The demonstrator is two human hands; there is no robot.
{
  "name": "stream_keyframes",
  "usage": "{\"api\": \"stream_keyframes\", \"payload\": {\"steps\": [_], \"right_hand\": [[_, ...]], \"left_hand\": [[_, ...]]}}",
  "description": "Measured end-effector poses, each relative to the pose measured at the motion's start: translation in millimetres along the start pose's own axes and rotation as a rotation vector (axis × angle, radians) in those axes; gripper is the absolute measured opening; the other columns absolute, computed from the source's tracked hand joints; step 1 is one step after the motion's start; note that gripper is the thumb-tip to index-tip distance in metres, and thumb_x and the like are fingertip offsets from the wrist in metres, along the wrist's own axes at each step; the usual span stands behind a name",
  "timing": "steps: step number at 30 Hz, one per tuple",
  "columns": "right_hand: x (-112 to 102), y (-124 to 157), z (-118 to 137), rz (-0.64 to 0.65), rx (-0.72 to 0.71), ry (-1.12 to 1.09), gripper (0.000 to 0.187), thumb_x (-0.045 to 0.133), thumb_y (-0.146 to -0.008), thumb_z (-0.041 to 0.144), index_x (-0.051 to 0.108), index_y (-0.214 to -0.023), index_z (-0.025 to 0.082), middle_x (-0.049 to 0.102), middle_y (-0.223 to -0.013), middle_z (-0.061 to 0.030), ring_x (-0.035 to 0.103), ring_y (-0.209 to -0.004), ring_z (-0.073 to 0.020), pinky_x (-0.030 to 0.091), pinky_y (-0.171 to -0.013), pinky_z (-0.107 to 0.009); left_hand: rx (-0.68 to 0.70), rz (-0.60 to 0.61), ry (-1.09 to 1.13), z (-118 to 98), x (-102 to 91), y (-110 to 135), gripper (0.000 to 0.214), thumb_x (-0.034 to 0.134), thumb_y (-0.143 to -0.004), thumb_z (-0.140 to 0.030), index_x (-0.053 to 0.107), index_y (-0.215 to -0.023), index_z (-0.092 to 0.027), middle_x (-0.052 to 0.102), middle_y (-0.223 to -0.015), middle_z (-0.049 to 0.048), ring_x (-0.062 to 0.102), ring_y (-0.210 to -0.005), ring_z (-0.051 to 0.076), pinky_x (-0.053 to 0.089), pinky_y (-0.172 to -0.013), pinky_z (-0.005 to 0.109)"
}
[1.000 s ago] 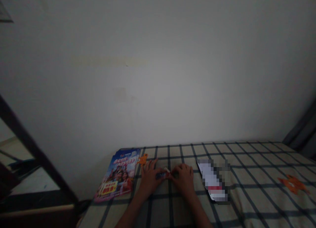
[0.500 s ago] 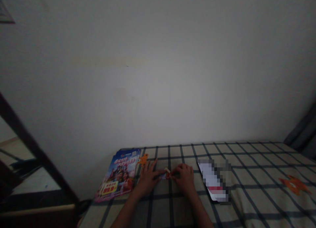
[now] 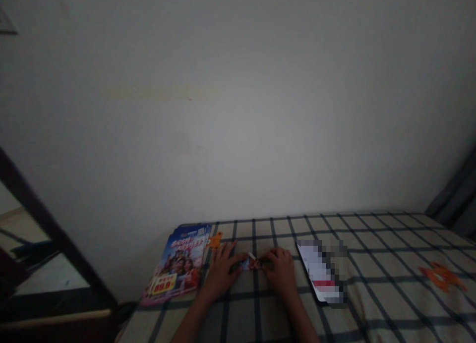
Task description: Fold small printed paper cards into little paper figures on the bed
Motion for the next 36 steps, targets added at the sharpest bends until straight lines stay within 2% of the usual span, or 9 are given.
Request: {"api": "stream_keyframes", "payload": {"steps": [4,9,15,20,24,27,31,33,36], "right_hand": [[1,5,-1,-0.012,-0.028,-0.005,0.026,0.061,-0.083,0.027,0.074,-0.101,0.039,0.064,-0.11,-0.0025,0.053,-0.11,-0.0244,0.039,-0.099,-0.037],[3,7,-5,-0.018,-0.086,-0.03,0.025,0.062,-0.084,0.03,0.074,-0.104,0.038,0.063,-0.11,-0.004,0.052,-0.111,-0.0258,0.039,-0.1,-0.04],[5,7,-3,-0.05,-0.087,-0.03,0.019,0.065,-0.086,0.041,0.075,-0.101,0.037,0.063,-0.109,-0.0053,0.054,-0.109,-0.0265,0.04,-0.098,-0.04],[8,7,-6,-0.147,-0.142,-0.047,0.02,0.065,-0.087,0.047,0.076,-0.098,0.035,0.065,-0.103,-0.0058,0.057,-0.103,-0.0255,0.044,-0.093,-0.039],[11,4,-10,-0.201,-0.191,-0.101,0.025,0.061,-0.089,0.05,0.076,-0.097,0.032,0.068,-0.098,-0.0069,0.06,-0.097,-0.0252,0.045,-0.089,-0.04],[13,0,-11,-0.2,-0.159,-0.159,0.031,0.058,-0.09,0.054,0.075,-0.099,0.029,0.07,-0.097,-0.007,0.061,-0.096,-0.0258,0.045,-0.09,-0.041],[13,-3,-7,-0.302,-0.033,-0.248,0.047,0.059,-0.086,0.061,0.07,-0.109,0.022,0.071,-0.097,-0.0087,0.063,-0.095,-0.0277,0.046,-0.09,-0.043],[13,-5,-2,-0.321,0.006,-0.273,0.046,0.059,-0.084,0.063,0.071,-0.099,0.021,0.072,-0.094,-0.0091,0.063,-0.094,-0.0284,0.046,-0.09,-0.043],[13,-10,8,-0.247,-0.035,-0.334,0.042,0.055,-0.087,0.061,0.073,-0.083,0.024,0.073,-0.089,-0.0075,0.065,-0.092,-0.0268,0.046,-0.092,-0.042]], "left_hand": [[0.011,-0.063,0.035,-4,-2.8,3,0.041,0.066,-0.083,-0.031,0.067,-0.121,-0.047,0.045,-0.152,-0.0037,0.029,-0.145,0.031,0.016,-0.12,0.057],[0.025,-0.132,0.058,-4,1.6,5,0.03,0.065,-0.086,-0.033,0.072,-0.112,-0.046,0.049,-0.148,-0.0036,0.031,-0.143,0.03,0.016,-0.12,0.056],[0.036,-0.112,0.06,-9,-0.9,6,0.031,0.072,-0.082,-0.039,0.072,-0.112,-0.045,0.052,-0.146,-0.0005,0.032,-0.141,0.033,0.014,-0.118,0.062],[0.056,-0.106,0.062,-12,-3.7,4,0.027,0.073,-0.082,-0.041,0.074,-0.109,-0.042,0.055,-0.143,0.0023,0.037,-0.138,0.035,0.02,-0.115,0.063],[0.095,-0.166,0.084,-14,-0.5,2,0.022,0.07,-0.085,-0.043,0.076,-0.106,-0.041,0.06,-0.137,0.0023,0.041,-0.134,0.034,0.027,-0.112,0.063],[0.101,-0.238,0.119,-16,4.7,-1,0.02,0.065,-0.09,-0.042,0.075,-0.107,-0.042,0.063,-0.132,0.001,0.043,-0.132,0.032,0.028,-0.112,0.062],[0.057,-0.308,0.155,-21,10.6,-5,0.023,0.06,-0.093,-0.038,0.074,-0.11,-0.041,0.066,-0.127,0.001,0.046,-0.127,0.031,0.028,-0.112,0.063],[0.027,-0.324,0.171,-23,11.5,-7,0.023,0.059,-0.093,-0.036,0.074,-0.111,-0.04,0.067,-0.126,0.0015,0.046,-0.127,0.031,0.029,-0.111,0.062],[0.012,-0.313,0.193,-26,11.4,-7,0.024,0.059,-0.093,-0.036,0.074,-0.111,-0.039,0.068,-0.126,0.0011,0.047,-0.127,0.032,0.028,-0.112,0.062]]}}
Point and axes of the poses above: each hand's wrist, its own y-axis away from the middle knuckle, its own x-axis out of the palm, z = x × y, the point moved 3 cm from there along -y, towards the middle knuckle
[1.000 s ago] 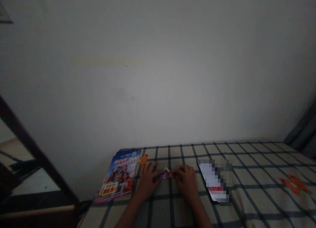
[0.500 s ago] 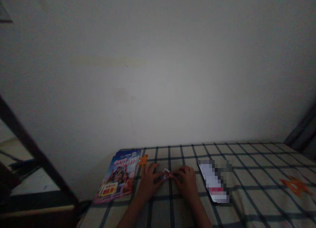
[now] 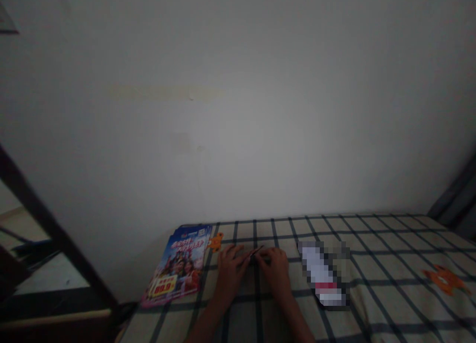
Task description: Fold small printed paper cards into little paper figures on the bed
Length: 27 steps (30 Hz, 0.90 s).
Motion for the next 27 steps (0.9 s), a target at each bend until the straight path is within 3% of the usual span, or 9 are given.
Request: {"api": "stream_keyframes", "payload": {"steps": [5,10,15,27], "right_hand": [[4,0,6,0.045,0.021,-0.116,0.038,0.058,-0.085,0.059,0.075,-0.087,0.026,0.075,-0.093,-0.0076,0.066,-0.097,-0.0275,0.045,-0.095,-0.045],[6,8,2,0.034,0.083,-0.161,0.032,0.058,-0.085,0.054,0.076,-0.088,0.028,0.075,-0.1,-0.0068,0.065,-0.107,-0.0295,0.023,-0.115,-0.061],[7,10,0,0.086,0.104,-0.177,0.027,0.06,-0.084,0.049,0.077,-0.091,0.029,0.075,-0.104,-0.0064,0.064,-0.112,-0.0292,0.013,-0.118,-0.063],[6,12,1,0.096,0.085,-0.177,0.026,0.062,-0.082,0.048,0.077,-0.09,0.029,0.074,-0.106,-0.0066,0.063,-0.111,-0.0277,0.014,-0.119,-0.062]], "left_hand": [[-0.008,0.059,0.045,0,0.9,0,0.019,0.066,-0.088,-0.032,0.077,-0.102,-0.038,0.067,-0.129,0.0002,0.047,-0.129,0.032,0.023,-0.114,0.064],[-0.043,0.121,0.102,2,2.2,-1,0.022,0.068,-0.085,-0.029,0.076,-0.102,-0.04,0.065,-0.134,-0.0006,0.045,-0.133,0.031,0.011,-0.115,0.069],[-0.073,0.116,0.149,4,2.9,-1,0.016,0.068,-0.085,-0.031,0.077,-0.096,-0.037,0.07,-0.126,-0.0013,0.048,-0.132,0.03,0.009,-0.115,0.068],[-0.098,0.104,0.211,-4,-5.1,-1,0.013,0.066,-0.083,-0.03,0.072,-0.095,-0.031,0.074,-0.115,0.0006,0.052,-0.131,0.029,0.002,-0.117,0.068]]}}
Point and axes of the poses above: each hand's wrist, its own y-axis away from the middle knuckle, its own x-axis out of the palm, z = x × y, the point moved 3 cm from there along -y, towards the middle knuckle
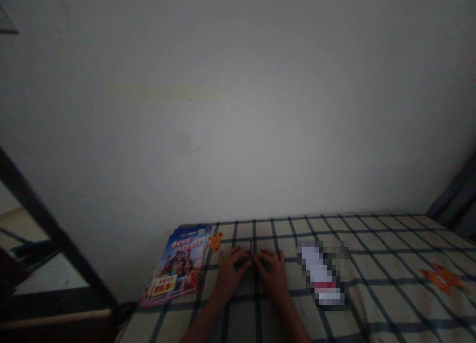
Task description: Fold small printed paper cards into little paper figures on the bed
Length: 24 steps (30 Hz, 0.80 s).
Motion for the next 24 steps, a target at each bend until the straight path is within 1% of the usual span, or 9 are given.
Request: {"api": "stream_keyframes", "payload": {"steps": [5,9,14,17,21,24], "right_hand": [[-1.4,0.7,2.5,0.006,-0.003,0.007,0.023,0.063,-0.082,0.045,0.077,-0.092,0.029,0.073,-0.106,-0.0058,0.063,-0.111,-0.0275,0.014,-0.119,-0.062],[-2.6,0.5,6.8,0.022,-0.012,-0.007,0.023,0.063,-0.082,0.044,0.076,-0.095,0.03,0.073,-0.107,-0.0057,0.063,-0.112,-0.0281,0.013,-0.118,-0.063],[-3.4,-0.4,8.6,0.013,-0.007,-0.018,0.025,0.061,-0.084,0.047,0.076,-0.097,0.031,0.074,-0.106,-0.0052,0.063,-0.111,-0.0275,0.014,-0.118,-0.062],[-2.9,-0.4,8.0,0.014,-0.015,-0.007,0.025,0.062,-0.084,0.048,0.076,-0.096,0.032,0.074,-0.105,-0.0046,0.064,-0.109,-0.0272,0.017,-0.117,-0.062],[-2.7,0.3,7.8,-0.012,-0.037,0.021,0.024,0.063,-0.083,0.048,0.077,-0.092,0.031,0.075,-0.101,-0.0041,0.065,-0.108,-0.0268,0.023,-0.115,-0.061],[-2.8,0.6,8.4,-0.014,-0.033,0.016,0.025,0.063,-0.083,0.049,0.077,-0.092,0.03,0.075,-0.102,-0.0049,0.065,-0.109,-0.0271,0.02,-0.116,-0.062]], "left_hand": [[-0.007,-0.002,0.001,3.8,2.2,0.1,0.02,0.065,-0.083,-0.032,0.07,-0.103,-0.029,0.071,-0.121,0.0039,0.053,-0.13,0.029,0.002,-0.118,0.068],[0.002,0.016,-0.009,6.8,3.7,0.3,0.025,0.066,-0.083,-0.03,0.07,-0.108,-0.031,0.07,-0.123,0.0025,0.053,-0.131,0.028,0.001,-0.118,0.068],[0.02,0.044,0.0,8.4,4.1,0.6,0.027,0.065,-0.086,-0.032,0.069,-0.113,-0.032,0.07,-0.124,0.0021,0.051,-0.132,0.027,-0.004,-0.118,0.068],[0.014,0.052,-0.005,8.1,4.0,0.4,0.026,0.066,-0.086,-0.034,0.069,-0.112,-0.033,0.07,-0.123,0.001,0.052,-0.132,0.026,-0.006,-0.118,0.068],[0.018,0.047,-0.015,6.4,3.4,0.3,0.025,0.069,-0.084,-0.036,0.07,-0.109,-0.034,0.072,-0.12,-0.0005,0.054,-0.129,0.027,-0.003,-0.117,0.07],[0.017,0.043,-0.013,5.0,2.6,0.5,0.024,0.069,-0.084,-0.036,0.071,-0.107,-0.034,0.072,-0.119,0.0002,0.054,-0.129,0.028,-0.002,-0.118,0.069]]}}
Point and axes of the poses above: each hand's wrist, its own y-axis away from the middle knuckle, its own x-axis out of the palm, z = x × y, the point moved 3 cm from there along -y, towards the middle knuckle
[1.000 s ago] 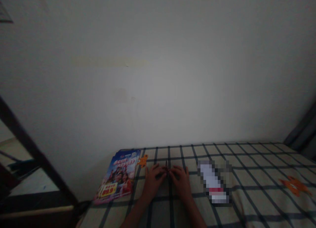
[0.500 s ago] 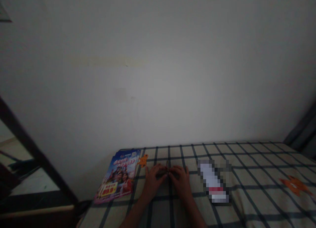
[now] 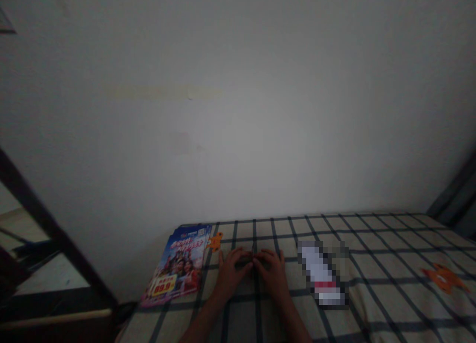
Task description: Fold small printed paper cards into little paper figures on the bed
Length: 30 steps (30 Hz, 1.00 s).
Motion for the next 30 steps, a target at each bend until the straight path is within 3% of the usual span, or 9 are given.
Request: {"api": "stream_keyframes", "payload": {"steps": [10,18,21,26,30], "right_hand": [[-3,1,3,-0.022,0.001,-0.027,0.027,0.061,-0.083,0.046,0.076,-0.1,0.03,0.075,-0.106,-0.0058,0.066,-0.106,-0.0275,0.019,-0.117,-0.063],[-5,2,-5,-0.084,-0.009,-0.027,0.028,0.059,-0.081,0.042,0.077,-0.099,0.029,0.074,-0.104,-0.0071,0.062,-0.11,-0.029,0.042,-0.104,-0.051],[-6,1,-5,-0.062,-0.053,-0.025,0.026,0.06,-0.081,0.038,0.077,-0.098,0.029,0.074,-0.102,-0.0065,0.061,-0.11,-0.0286,0.045,-0.101,-0.048],[-7,0,-4,-0.095,-0.081,0.009,0.023,0.059,-0.081,0.036,0.077,-0.092,0.029,0.074,-0.097,-0.0069,0.062,-0.105,-0.0278,0.047,-0.098,-0.047],[-8,0,-4,-0.09,-0.103,0.031,0.02,0.061,-0.08,0.035,0.078,-0.089,0.029,0.073,-0.097,-0.007,0.062,-0.104,-0.0275,0.047,-0.097,-0.046]], "left_hand": [[-0.008,-0.038,0.025,6,1.6,0,0.026,0.062,-0.085,-0.028,0.069,-0.11,-0.029,0.071,-0.121,0.0034,0.057,-0.125,0.026,-0.002,-0.118,0.067],[-0.026,-0.02,0.075,5,-3.1,-1,0.029,0.06,-0.082,-0.022,0.071,-0.109,-0.028,0.071,-0.121,0.0049,0.054,-0.13,0.028,0.0,-0.119,0.068],[-0.023,-0.023,0.091,4,-7.0,-2,0.028,0.062,-0.08,-0.022,0.072,-0.106,-0.029,0.072,-0.118,0.0041,0.052,-0.132,0.029,0.003,-0.119,0.069],[0.025,-0.07,0.095,9,-10.1,-2,0.022,0.065,-0.081,-0.027,0.074,-0.1,-0.028,0.074,-0.116,0.0032,0.052,-0.13,0.03,0.021,-0.118,0.063],[0.053,-0.091,0.1,15,-10.5,-3,0.023,0.066,-0.078,-0.02,0.076,-0.098,-0.029,0.073,-0.119,0.0022,0.051,-0.128,0.028,0.037,-0.114,0.054]]}}
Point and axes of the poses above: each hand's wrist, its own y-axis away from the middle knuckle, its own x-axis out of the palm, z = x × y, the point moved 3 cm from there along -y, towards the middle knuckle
